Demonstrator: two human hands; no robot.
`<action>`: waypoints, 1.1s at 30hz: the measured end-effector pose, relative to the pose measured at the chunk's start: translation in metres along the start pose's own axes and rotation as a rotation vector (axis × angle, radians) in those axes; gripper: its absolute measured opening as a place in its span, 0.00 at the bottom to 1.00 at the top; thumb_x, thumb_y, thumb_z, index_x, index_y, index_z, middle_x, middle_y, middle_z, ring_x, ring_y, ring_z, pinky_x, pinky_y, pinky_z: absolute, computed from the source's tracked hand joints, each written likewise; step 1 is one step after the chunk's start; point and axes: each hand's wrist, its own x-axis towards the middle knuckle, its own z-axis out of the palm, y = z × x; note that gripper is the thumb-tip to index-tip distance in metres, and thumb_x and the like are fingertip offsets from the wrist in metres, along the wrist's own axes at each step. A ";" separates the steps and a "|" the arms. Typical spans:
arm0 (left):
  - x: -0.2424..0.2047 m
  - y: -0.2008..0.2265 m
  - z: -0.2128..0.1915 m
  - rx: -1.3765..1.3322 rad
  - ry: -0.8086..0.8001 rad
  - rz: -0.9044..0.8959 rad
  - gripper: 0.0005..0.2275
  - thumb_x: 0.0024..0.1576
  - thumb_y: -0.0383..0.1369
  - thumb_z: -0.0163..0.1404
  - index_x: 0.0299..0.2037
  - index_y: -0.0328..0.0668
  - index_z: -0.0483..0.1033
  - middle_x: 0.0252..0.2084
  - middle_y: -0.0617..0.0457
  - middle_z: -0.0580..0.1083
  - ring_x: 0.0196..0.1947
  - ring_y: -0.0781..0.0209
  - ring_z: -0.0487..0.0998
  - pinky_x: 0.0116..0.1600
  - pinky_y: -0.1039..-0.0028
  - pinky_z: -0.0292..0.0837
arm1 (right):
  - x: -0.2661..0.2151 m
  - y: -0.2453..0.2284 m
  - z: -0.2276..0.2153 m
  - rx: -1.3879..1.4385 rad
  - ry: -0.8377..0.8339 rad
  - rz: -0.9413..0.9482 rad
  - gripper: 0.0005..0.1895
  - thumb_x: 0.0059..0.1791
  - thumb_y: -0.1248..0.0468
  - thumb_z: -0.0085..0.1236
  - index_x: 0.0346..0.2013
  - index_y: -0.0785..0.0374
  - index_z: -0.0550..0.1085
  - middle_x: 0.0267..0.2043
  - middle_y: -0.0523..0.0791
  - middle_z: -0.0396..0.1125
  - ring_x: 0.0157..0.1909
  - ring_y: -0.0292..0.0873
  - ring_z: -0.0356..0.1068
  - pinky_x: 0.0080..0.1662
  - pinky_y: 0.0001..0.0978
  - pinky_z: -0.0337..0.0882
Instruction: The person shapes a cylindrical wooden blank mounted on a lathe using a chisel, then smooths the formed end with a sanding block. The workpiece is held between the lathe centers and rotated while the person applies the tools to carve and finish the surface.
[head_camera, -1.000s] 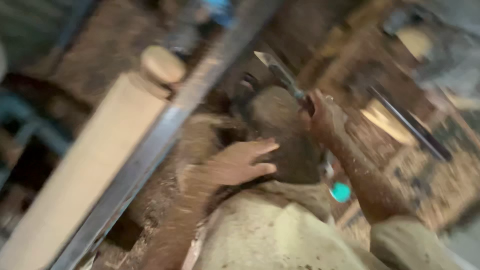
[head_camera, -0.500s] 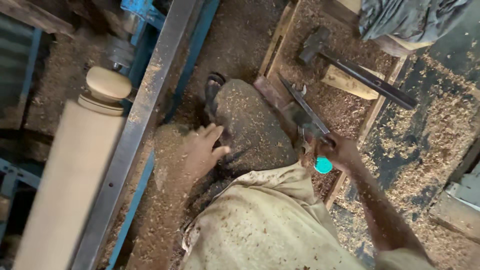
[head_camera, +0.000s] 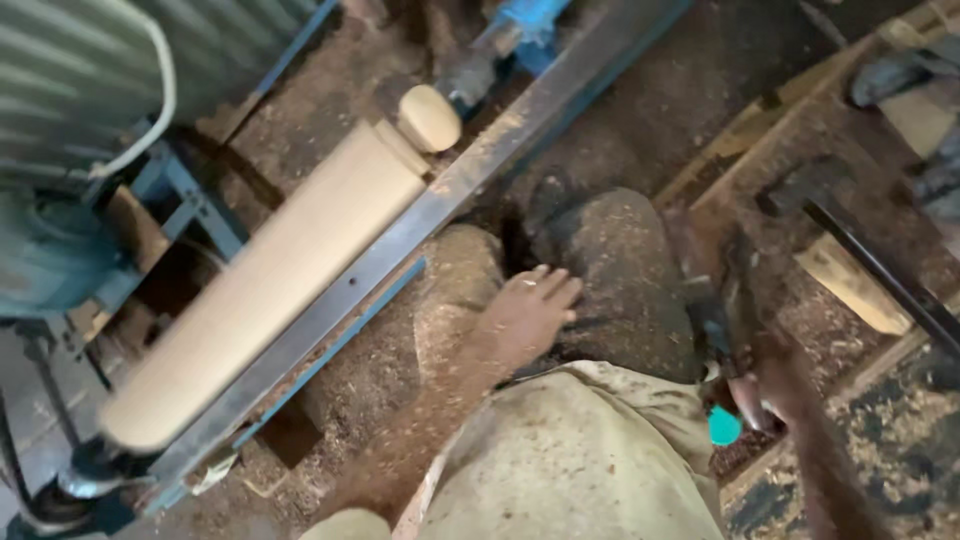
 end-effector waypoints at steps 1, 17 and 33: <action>0.007 0.006 0.001 -0.001 0.031 -0.002 0.22 0.61 0.39 0.49 0.63 0.36 0.65 0.64 0.41 0.67 0.65 0.40 0.65 0.66 0.54 0.64 | 0.003 0.004 0.000 0.219 -0.038 0.091 0.18 0.61 0.54 0.48 0.46 0.67 0.76 0.41 0.64 0.68 0.45 0.73 0.67 0.45 0.58 0.68; 0.076 0.047 0.008 -1.505 0.473 -0.179 0.17 0.69 0.47 0.41 0.52 0.40 0.68 0.46 0.41 0.69 0.43 0.43 0.75 0.49 0.58 0.77 | -0.046 -0.159 0.107 -0.066 -0.067 -0.603 0.18 0.59 0.56 0.44 0.58 0.64 0.71 0.46 0.49 0.71 0.46 0.47 0.72 0.45 0.39 0.72; -0.030 -0.175 0.006 0.216 0.328 0.032 0.24 0.58 0.32 0.47 0.67 0.34 0.67 0.72 0.38 0.65 0.72 0.41 0.65 0.75 0.53 0.58 | -0.036 -0.252 0.238 0.428 -0.743 0.185 0.19 0.56 0.60 0.44 0.58 0.63 0.71 0.28 0.43 0.65 0.21 0.35 0.61 0.23 0.29 0.61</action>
